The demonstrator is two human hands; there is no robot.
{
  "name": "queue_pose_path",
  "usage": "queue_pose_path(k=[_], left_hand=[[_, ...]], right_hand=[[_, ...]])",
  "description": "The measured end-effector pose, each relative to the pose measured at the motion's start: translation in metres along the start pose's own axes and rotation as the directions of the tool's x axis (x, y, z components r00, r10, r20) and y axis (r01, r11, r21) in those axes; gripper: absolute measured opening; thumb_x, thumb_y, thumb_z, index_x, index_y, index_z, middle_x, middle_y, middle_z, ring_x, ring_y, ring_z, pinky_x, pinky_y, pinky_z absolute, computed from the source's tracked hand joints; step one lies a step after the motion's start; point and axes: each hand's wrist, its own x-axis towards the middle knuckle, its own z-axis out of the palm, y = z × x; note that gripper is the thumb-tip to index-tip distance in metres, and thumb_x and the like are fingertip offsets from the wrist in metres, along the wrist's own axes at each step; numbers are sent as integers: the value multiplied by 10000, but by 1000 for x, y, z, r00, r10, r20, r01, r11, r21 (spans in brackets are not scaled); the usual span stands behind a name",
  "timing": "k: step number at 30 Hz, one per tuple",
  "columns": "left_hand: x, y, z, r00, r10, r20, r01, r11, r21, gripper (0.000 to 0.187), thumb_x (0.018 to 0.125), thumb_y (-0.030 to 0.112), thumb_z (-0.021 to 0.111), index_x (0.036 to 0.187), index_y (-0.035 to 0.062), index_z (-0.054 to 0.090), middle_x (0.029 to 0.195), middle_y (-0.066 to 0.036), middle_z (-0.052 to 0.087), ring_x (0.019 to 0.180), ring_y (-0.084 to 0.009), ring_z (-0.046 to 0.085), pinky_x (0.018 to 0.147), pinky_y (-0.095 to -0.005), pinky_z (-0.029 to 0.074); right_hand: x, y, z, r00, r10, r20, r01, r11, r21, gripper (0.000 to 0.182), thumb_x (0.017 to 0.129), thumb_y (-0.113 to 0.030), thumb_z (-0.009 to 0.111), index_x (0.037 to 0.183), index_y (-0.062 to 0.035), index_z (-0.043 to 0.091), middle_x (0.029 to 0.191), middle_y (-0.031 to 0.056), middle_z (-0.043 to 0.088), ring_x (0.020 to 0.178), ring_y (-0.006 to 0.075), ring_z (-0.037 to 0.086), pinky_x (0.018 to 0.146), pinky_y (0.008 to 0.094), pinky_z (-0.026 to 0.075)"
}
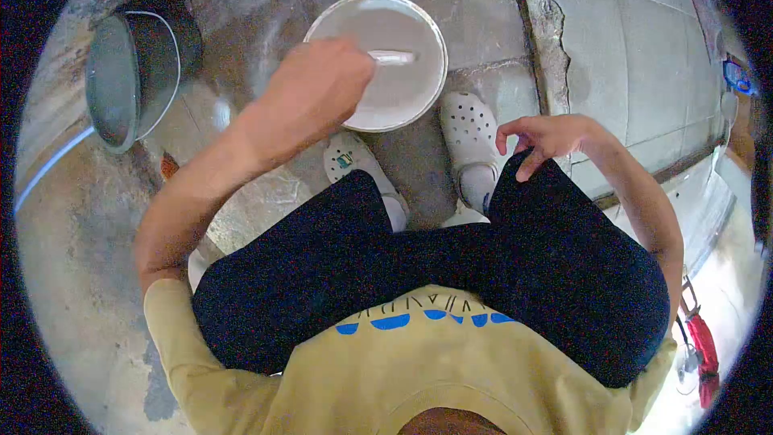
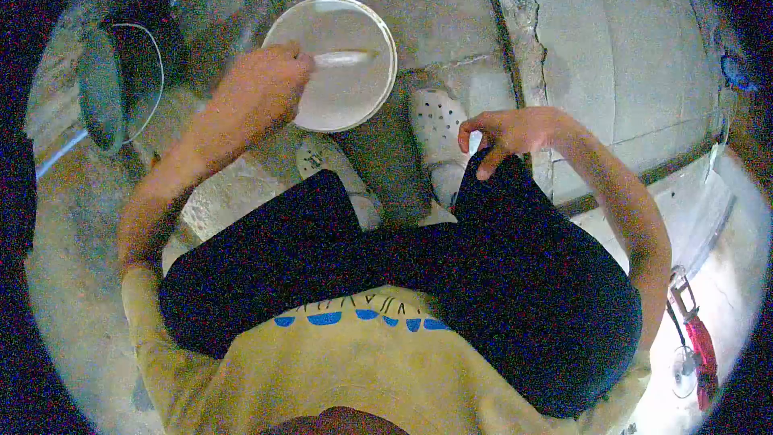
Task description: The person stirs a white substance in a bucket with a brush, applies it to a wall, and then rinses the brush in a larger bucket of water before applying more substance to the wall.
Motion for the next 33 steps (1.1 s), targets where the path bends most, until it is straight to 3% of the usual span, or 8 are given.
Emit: queue_pose_path(k=[5,9,11,15,17,21,27,33], left_hand=[[19,-3,31,997,48,67,-52,997,57,170,801,97,492,718,-1,602,828,-237,557,844,-369,579,689,-442,512],[28,-4,56,994,-3,112,-6,997,82,168,802,112,510,732,-1,612,922,-237,543,946,-360,550,670,-437,526],[30,-5,64,987,-9,159,-8,995,102,165,801,110,513,740,-2,618,926,-238,542,932,-361,558,666,-435,531],[26,-9,70,956,46,291,-91,985,144,151,796,97,521,759,0,631,927,-230,545,870,-368,583,664,-429,538],[24,-11,67,945,80,317,-133,980,151,137,781,82,528,762,-4,634,905,-238,561,842,-370,594,667,-429,537],[32,-5,29,883,77,462,-114,992,53,114,729,42,544,764,-19,634,821,-270,603,792,-368,618,673,-428,534],[31,-7,27,967,-46,252,30,997,67,111,717,27,536,730,-29,631,800,-268,607,778,-365,624,678,-436,527],[41,-13,60,981,43,188,-72,986,153,161,774,79,509,729,2,642,814,-230,594,753,-350,624,641,-426,528]], right_hand=[[7,12,14,993,-49,-108,60,993,104,439,771,-95,738,1101,-51,451,840,117,677,721,122,622,569,252,473],[28,21,31,951,-208,-228,227,972,57,306,816,-108,682,1053,-57,494,702,15,620,592,74,540,502,222,397],[37,16,43,946,-261,-191,312,894,321,271,832,-95,660,1047,-55,500,626,-19,568,556,46,493,486,213,366],[63,11,54,899,-431,-77,435,859,268,249,837,-78,648,1042,-49,510,584,-41,531,513,25,443,442,215,318],[62,6,56,909,-413,-58,407,847,343,244,834,-78,651,1034,-42,515,580,-43,530,503,26,434,436,217,305],[65,7,50,895,-443,-46,440,865,240,256,835,-80,652,1045,-37,513,576,-38,532,509,27,441,444,214,309],[67,6,46,875,-482,-38,472,836,278,269,847,-87,643,1071,-28,507,590,-23,549,530,39,478,465,219,354],[68,3,41,861,-508,-16,493,827,270,268,871,-118,626,1101,-40,511,629,-16,568,565,43,506,486,221,384]])
